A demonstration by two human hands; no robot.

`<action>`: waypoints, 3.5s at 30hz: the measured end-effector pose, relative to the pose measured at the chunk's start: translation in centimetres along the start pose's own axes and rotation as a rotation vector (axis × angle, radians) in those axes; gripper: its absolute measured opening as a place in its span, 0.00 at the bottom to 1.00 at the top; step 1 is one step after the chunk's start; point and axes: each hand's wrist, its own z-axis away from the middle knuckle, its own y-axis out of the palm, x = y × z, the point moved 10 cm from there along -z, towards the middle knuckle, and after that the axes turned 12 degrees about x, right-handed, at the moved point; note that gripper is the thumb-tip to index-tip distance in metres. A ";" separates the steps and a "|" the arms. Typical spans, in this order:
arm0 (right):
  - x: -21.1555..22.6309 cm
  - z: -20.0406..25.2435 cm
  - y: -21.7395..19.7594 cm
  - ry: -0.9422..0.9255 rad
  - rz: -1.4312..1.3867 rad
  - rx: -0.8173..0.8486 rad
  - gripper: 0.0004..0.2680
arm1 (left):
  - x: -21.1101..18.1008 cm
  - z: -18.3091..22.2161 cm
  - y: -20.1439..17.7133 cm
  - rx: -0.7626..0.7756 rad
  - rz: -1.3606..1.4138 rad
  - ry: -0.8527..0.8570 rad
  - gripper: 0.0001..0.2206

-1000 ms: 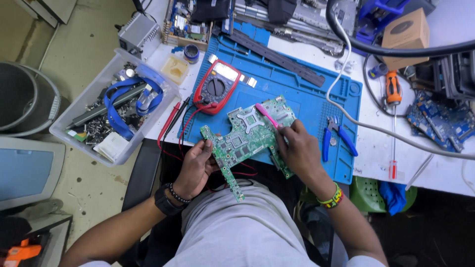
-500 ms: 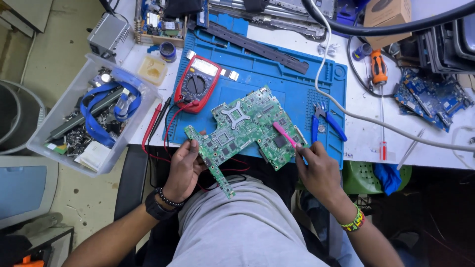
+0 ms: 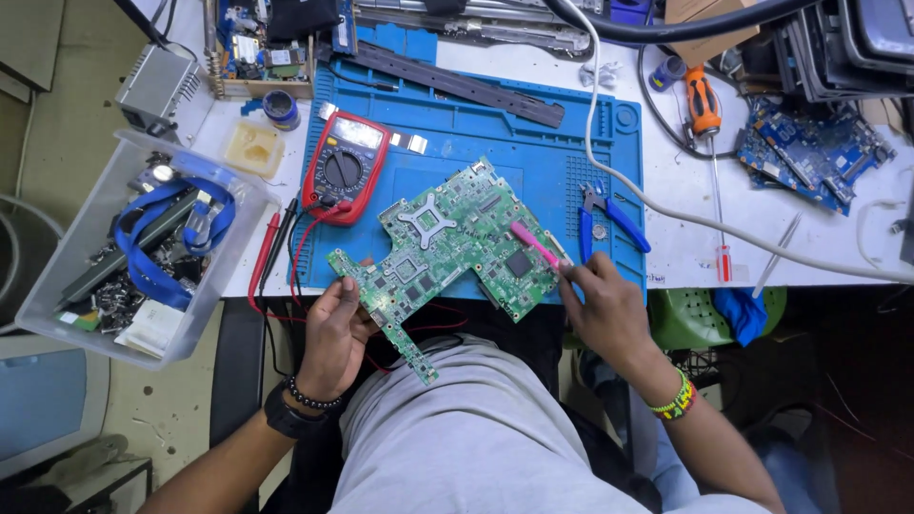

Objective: Cleaning and inspecting a laptop motherboard using a small brush at an electronics repair station.

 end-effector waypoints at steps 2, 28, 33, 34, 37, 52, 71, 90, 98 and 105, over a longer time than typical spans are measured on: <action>-0.1 -1.6 -0.4 -0.010 -0.027 -0.015 0.03 | 0.7 0.0 -0.8 -0.025 0.009 -0.004 0.09; 3.4 0.2 -1.1 -0.094 0.106 0.032 0.03 | -0.2 0.7 0.2 -0.051 0.018 -0.021 0.10; 4.8 -1.7 -0.4 -0.131 0.049 -0.053 0.02 | 3.3 -0.8 -3.9 -0.041 0.031 0.002 0.11; 5.5 -1.6 -0.3 -0.136 0.046 -0.059 0.02 | 1.9 -0.3 -2.5 -0.042 0.028 0.010 0.11; 6.9 -0.7 0.5 -0.191 0.046 -0.035 0.03 | -0.5 0.7 0.2 -0.041 0.022 0.004 0.11; 2.1 -1.4 -0.8 -0.093 0.014 -0.060 0.03 | 2.0 -0.7 -2.1 0.003 0.013 -0.007 0.11; -0.2 1.5 -0.8 -0.011 0.100 -0.016 0.04 | 1.3 -0.3 -1.5 -0.014 0.011 -0.012 0.11; -0.3 -1.0 -0.1 -0.006 0.012 -0.023 0.03 | 0.9 -0.1 -1.2 -0.004 -0.004 0.002 0.10; 0.1 -0.2 -0.5 -0.024 0.084 -0.037 0.05 | 1.0 -0.3 -1.4 -0.004 -0.008 -0.006 0.11; 0.4 -1.0 0.6 -0.029 0.057 -0.091 0.05 | 4.4 -1.3 -5.2 -0.012 -0.002 -0.008 0.10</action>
